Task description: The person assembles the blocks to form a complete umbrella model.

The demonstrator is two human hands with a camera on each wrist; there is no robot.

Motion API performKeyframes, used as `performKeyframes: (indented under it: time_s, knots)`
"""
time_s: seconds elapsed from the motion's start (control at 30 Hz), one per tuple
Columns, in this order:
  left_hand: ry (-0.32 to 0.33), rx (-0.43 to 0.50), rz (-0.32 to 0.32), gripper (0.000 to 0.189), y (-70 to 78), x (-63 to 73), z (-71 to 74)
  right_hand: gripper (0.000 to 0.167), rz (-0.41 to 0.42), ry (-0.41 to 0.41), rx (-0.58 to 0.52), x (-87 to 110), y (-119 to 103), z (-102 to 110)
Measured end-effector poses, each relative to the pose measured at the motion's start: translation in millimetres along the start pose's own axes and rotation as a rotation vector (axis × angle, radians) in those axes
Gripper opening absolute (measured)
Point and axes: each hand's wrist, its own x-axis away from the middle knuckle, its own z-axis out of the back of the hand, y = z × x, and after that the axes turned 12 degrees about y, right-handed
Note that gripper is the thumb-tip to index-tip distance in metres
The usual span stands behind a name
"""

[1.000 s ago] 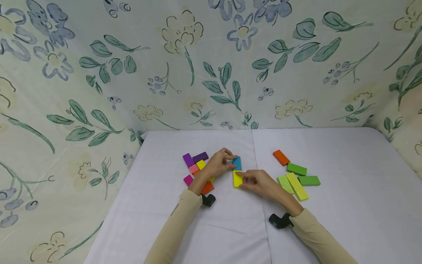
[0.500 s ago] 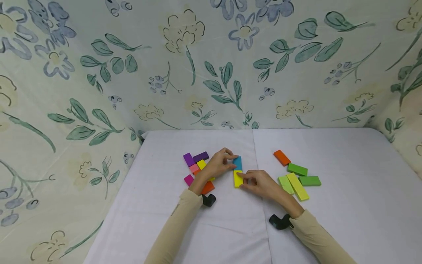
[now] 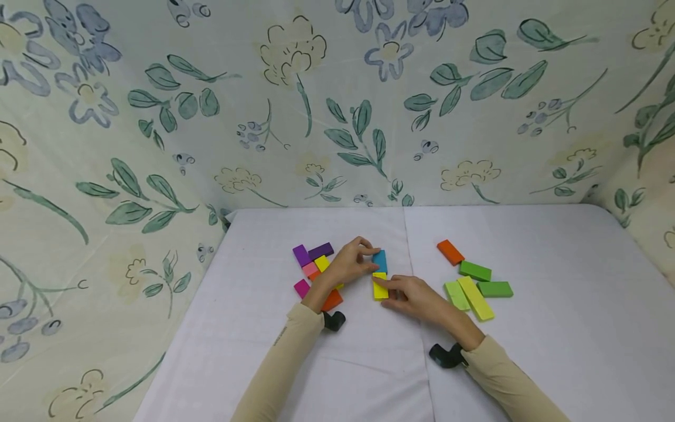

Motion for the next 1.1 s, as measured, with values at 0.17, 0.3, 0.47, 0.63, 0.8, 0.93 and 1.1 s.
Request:
performKeyframes:
  time_s: [0.17,0.3,0.47,0.63,0.8,0.93,1.1]
  knots:
    - [0.009,0.000,-0.012,0.049,-1.1,0.2,-1.7,0.048,-0.008,-0.003,0.008,0.3,-1,0]
    - [0.009,-0.004,-0.023,0.049,-0.7,-0.1,-2.1,0.047,-0.004,0.006,0.004,1.0,-1,0]
    - [0.005,-0.015,-0.018,0.050,-0.9,-0.2,-1.3,0.047,-0.007,0.013,-0.005,0.7,-1,-1]
    - [0.004,-0.028,-0.018,0.051,-2.0,-0.5,-1.8,0.047,-0.016,0.015,-0.020,0.6,0,-2]
    - [0.018,-0.045,-0.035,0.050,-1.3,0.9,-2.2,0.049,-0.013,0.016,-0.028,0.3,2,-1]
    - [0.041,-0.061,-0.065,0.051,0.6,6.5,-1.6,0.049,-0.005,0.013,-0.035,2.1,3,3]
    - [0.053,-0.080,-0.080,0.055,0.0,17.7,1.2,0.049,-0.025,0.039,-0.034,9.5,4,16]
